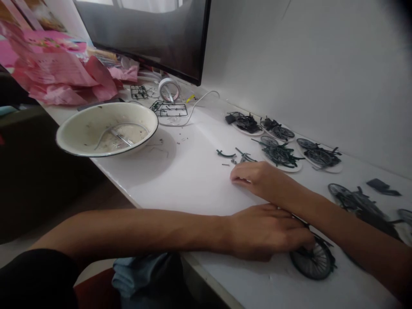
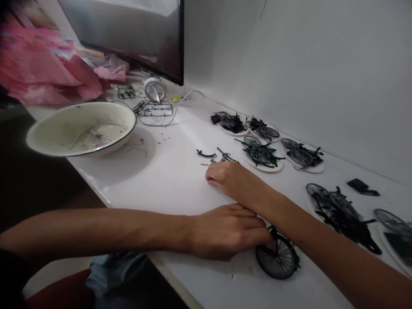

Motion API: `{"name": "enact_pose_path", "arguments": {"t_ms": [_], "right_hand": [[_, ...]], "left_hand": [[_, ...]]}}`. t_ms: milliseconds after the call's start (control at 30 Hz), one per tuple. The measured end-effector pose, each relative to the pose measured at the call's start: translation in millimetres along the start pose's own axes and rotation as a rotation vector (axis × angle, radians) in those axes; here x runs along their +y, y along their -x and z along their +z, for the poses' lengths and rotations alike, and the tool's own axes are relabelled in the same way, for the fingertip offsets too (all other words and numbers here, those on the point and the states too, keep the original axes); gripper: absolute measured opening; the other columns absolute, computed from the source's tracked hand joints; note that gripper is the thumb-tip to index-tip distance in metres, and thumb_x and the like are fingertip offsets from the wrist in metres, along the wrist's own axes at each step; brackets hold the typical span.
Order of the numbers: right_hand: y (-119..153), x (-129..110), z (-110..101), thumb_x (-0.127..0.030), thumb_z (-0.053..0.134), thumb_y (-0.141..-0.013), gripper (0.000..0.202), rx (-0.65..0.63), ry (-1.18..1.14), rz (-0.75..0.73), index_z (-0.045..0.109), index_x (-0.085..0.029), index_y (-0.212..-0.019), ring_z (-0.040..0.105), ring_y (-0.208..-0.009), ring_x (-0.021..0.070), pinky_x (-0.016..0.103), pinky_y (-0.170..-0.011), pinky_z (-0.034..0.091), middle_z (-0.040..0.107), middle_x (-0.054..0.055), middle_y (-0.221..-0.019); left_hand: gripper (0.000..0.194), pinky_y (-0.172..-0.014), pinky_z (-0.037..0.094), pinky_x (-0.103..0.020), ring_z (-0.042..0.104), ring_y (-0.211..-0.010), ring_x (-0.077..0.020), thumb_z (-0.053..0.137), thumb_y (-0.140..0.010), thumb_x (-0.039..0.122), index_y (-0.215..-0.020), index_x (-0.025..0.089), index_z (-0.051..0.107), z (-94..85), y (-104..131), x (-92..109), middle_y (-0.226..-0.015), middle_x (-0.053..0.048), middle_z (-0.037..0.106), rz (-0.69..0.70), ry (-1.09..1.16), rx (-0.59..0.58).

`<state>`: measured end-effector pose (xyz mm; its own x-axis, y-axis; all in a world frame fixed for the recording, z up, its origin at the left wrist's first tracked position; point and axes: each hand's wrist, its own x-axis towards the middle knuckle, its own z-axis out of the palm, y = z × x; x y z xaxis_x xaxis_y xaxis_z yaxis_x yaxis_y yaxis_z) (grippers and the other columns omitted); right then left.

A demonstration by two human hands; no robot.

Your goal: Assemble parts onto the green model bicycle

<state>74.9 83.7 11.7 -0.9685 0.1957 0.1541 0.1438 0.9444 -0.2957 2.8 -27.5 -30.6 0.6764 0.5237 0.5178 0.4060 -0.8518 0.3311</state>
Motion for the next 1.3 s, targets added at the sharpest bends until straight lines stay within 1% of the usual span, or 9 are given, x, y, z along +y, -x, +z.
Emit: {"name": "enact_pose_path", "arguments": {"t_ms": [100,200,267,433,600,833,1100,1233,1300], "right_hand": [[-3.9,-1.0,1.3,-0.014,0.047,-0.093,0.022,-0.113,0.074,-0.036,0.064,-0.017,-0.08,0.059,-0.07,0.0168,0.03,-0.067,0.046,0.066,0.005,-0.078],[-7.1,0.7,-0.6,-0.014,0.05,-0.092,0.017,-0.147,0.1,-0.028,0.061,-0.017,-0.079,0.056,-0.065,0.0156,0.029,-0.063,0.044,0.063,0.003,-0.075],[-6.6,3.3,-4.2,-0.014,0.052,-0.091,0.014,-0.141,0.08,-0.016,0.061,-0.017,-0.081,0.058,-0.066,0.0153,0.028,-0.064,0.045,0.065,0.003,-0.076],[1.9,10.3,-13.6,-0.016,0.055,-0.09,0.011,-0.056,0.058,0.017,0.065,-0.019,-0.09,0.065,-0.074,0.0165,0.029,-0.071,0.049,0.072,0.003,-0.084],[2.2,8.5,-9.1,-0.017,0.054,-0.091,0.012,-0.116,0.011,-0.039,0.066,-0.018,-0.091,0.066,-0.076,0.0169,0.028,-0.07,0.05,0.072,0.004,-0.086],[-0.9,12.6,-5.6,-0.016,0.047,-0.095,0.023,-0.177,0.121,-0.13,0.068,-0.018,-0.089,0.066,-0.078,0.0189,0.032,-0.073,0.051,0.071,0.006,-0.084],[14.7,21.5,-6.2,-0.013,0.045,-0.096,0.025,-0.134,0.138,-0.145,0.069,-0.016,-0.101,0.066,-0.088,0.02,0.034,-0.079,0.052,0.071,0.008,-0.094],[15.9,17.6,-6.5,-0.012,0.045,-0.095,0.025,-0.136,0.197,-0.158,0.069,-0.017,-0.098,0.065,-0.085,0.0199,0.033,-0.076,0.052,0.07,0.007,-0.093],[14.3,12.3,-7.5,-0.008,0.044,-0.093,0.027,-0.155,0.252,-0.174,0.069,-0.017,-0.096,0.064,-0.082,0.0199,0.033,-0.074,0.051,0.069,0.007,-0.089]], "left_hand": [[0.028,-0.1,0.045,-0.032,0.057,-0.109,-0.0199,0.044,-0.092,0.008,-0.116,0.011,0.056,2.1,0.5,-0.3,-0.116,-0.009,0.065,-0.006,0.003,0.007],[0.027,-0.098,0.045,-0.032,0.057,-0.108,-0.0201,0.046,-0.091,0.008,-0.116,0.011,0.057,2.0,0.6,-0.1,-0.115,-0.008,0.065,-0.014,0.015,0.0],[0.027,-0.097,0.045,-0.032,0.057,-0.107,-0.0205,0.046,-0.091,0.008,-0.115,0.011,0.057,1.8,0.8,0.0,-0.115,-0.008,0.065,-0.017,0.007,0.007],[0.025,-0.093,0.046,-0.033,0.056,-0.105,-0.021,0.044,-0.093,0.009,-0.112,0.013,0.059,2.2,1.1,0.4,-0.114,-0.009,0.064,-0.012,-0.036,0.02],[0.028,-0.094,0.047,-0.033,0.057,-0.107,-0.0216,0.046,-0.092,0.009,-0.117,0.011,0.058,2.1,1.0,0.8,-0.115,-0.01,0.064,-0.002,-0.039,0.011],[0.031,-0.097,0.046,-0.032,0.058,-0.111,-0.0212,0.046,-0.091,0.01,-0.119,0.013,0.058,-0.7,0.6,1.1,-0.119,-0.01,0.063,0.0,-0.047,-0.026],[0.031,-0.096,0.047,-0.033,0.056,-0.111,-0.0213,0.049,-0.09,0.009,-0.119,0.012,0.058,-0.6,0.7,0.5,-0.12,-0.008,0.064,-0.009,-0.018,-0.015],[0.032,-0.095,0.047,-0.035,0.057,-0.109,-0.0221,0.048,-0.089,0.007,-0.118,0.01,0.059,0.1,0.9,0.4,-0.119,-0.008,0.064,-0.017,0.001,-0.009],[0.032,-0.094,0.047,-0.035,0.057,-0.109,-0.0222,0.049,-0.088,0.007,-0.119,0.01,0.059,0.2,0.4,0.8,-0.119,-0.009,0.065,-0.022,0.01,-0.018]]}}
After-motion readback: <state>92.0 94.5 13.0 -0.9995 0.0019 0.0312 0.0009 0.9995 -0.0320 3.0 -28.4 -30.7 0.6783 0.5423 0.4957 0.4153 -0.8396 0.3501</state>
